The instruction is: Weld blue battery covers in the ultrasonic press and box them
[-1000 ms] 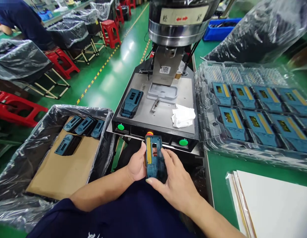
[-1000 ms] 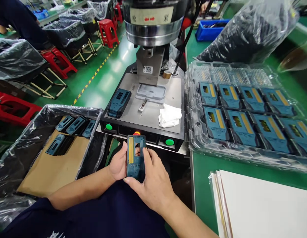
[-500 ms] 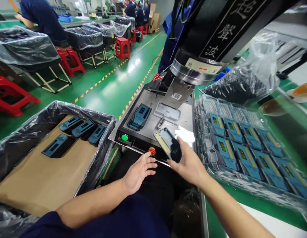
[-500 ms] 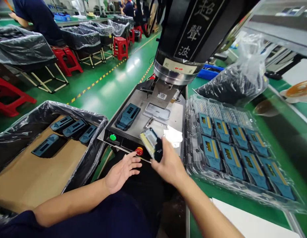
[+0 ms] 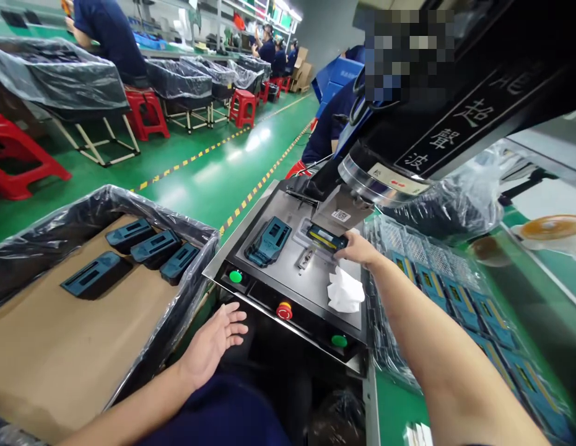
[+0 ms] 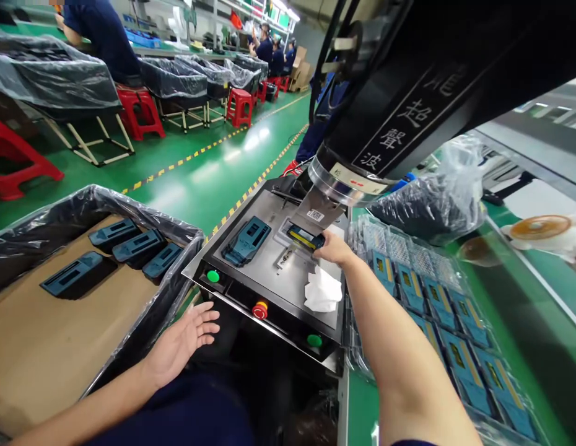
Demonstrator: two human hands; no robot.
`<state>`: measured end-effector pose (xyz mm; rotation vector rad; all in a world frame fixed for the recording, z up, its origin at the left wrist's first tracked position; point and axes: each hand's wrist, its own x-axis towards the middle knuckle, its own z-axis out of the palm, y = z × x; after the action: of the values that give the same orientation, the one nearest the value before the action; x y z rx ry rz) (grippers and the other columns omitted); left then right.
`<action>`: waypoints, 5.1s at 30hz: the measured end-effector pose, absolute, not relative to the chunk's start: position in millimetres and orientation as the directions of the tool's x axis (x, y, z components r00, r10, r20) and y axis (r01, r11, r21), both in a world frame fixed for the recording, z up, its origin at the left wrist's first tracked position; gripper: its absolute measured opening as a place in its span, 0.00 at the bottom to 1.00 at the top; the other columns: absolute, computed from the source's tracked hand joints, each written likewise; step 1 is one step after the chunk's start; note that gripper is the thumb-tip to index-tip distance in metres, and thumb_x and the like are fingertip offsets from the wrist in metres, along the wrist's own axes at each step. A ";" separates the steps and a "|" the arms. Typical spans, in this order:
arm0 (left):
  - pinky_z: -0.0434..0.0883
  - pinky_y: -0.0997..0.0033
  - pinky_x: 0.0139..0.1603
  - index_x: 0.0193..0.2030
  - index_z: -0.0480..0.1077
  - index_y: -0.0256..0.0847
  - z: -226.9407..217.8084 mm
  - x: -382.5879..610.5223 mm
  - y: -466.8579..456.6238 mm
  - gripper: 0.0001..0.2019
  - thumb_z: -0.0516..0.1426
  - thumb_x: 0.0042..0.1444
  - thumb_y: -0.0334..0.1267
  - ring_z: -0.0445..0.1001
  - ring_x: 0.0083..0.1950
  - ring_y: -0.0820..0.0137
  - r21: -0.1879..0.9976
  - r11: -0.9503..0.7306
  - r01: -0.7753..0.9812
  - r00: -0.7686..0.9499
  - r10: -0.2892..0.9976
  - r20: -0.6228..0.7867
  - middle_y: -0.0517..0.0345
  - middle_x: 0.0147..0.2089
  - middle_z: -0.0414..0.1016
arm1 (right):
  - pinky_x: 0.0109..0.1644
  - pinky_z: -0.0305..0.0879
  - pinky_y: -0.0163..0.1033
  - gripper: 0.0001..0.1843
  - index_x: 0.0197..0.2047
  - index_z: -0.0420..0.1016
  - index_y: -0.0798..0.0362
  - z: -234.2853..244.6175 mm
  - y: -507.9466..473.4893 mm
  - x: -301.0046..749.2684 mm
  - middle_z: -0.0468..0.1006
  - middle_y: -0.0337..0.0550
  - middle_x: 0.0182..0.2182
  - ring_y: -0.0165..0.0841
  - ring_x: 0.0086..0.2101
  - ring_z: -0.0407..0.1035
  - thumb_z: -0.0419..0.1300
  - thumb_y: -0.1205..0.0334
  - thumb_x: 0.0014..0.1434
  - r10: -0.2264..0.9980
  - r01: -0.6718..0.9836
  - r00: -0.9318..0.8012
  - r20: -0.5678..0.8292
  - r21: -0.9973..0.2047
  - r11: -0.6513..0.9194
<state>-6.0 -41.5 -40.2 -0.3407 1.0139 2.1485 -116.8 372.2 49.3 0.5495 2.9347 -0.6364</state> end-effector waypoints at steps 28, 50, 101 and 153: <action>0.69 0.65 0.42 0.55 0.65 0.36 -44.1 0.0 -35.4 0.25 0.53 0.58 0.54 0.73 0.41 0.67 0.608 -0.337 -0.719 -0.689 0.458 -0.561 0.46 0.49 0.72 | 0.59 0.57 0.45 0.19 0.43 0.79 0.49 2.0 325.8 -115.0 0.73 0.44 0.53 0.39 0.53 0.64 0.47 0.55 0.66 0.185 0.160 -0.972 0.148 -0.164 0.973; 0.52 0.51 0.68 0.64 0.59 0.33 -63.9 -37.0 -13.1 0.32 0.54 0.57 0.49 0.44 0.72 0.50 0.653 0.638 0.408 -0.863 0.502 0.049 0.41 0.74 0.33 | 0.29 0.50 0.37 0.23 0.21 0.65 0.50 -33.8 265.1 98.0 0.70 0.40 0.19 0.31 0.22 0.64 0.48 0.54 0.67 0.334 0.273 -0.901 0.278 -0.234 0.933; 0.39 0.38 0.64 0.71 0.34 0.39 -181.1 1.7 15.8 0.50 0.56 0.47 0.49 0.38 0.71 0.38 -0.059 0.743 0.667 -0.615 0.504 -0.606 0.30 0.73 0.27 | 0.33 0.55 0.36 0.15 0.28 0.73 0.53 -64.4 263.0 110.3 0.71 0.39 0.21 0.29 0.25 0.64 0.51 0.63 0.64 0.301 0.030 -0.722 0.623 -0.406 0.913; 0.57 0.56 0.68 0.61 0.64 0.33 -97.2 -1.5 -64.1 0.31 0.54 0.55 0.50 0.61 0.66 0.57 0.691 0.641 0.335 -0.667 0.679 -0.307 0.42 0.63 0.65 | 0.45 0.60 0.38 0.18 0.37 0.76 0.55 23.3 302.0 -81.1 0.78 0.48 0.39 0.37 0.40 0.69 0.47 0.59 0.66 0.083 0.081 -0.917 0.391 -0.022 0.996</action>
<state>-1.5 -64.1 -97.2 0.7887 2.3040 0.8161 -81.1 302.0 23.3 0.1516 3.5407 -0.0091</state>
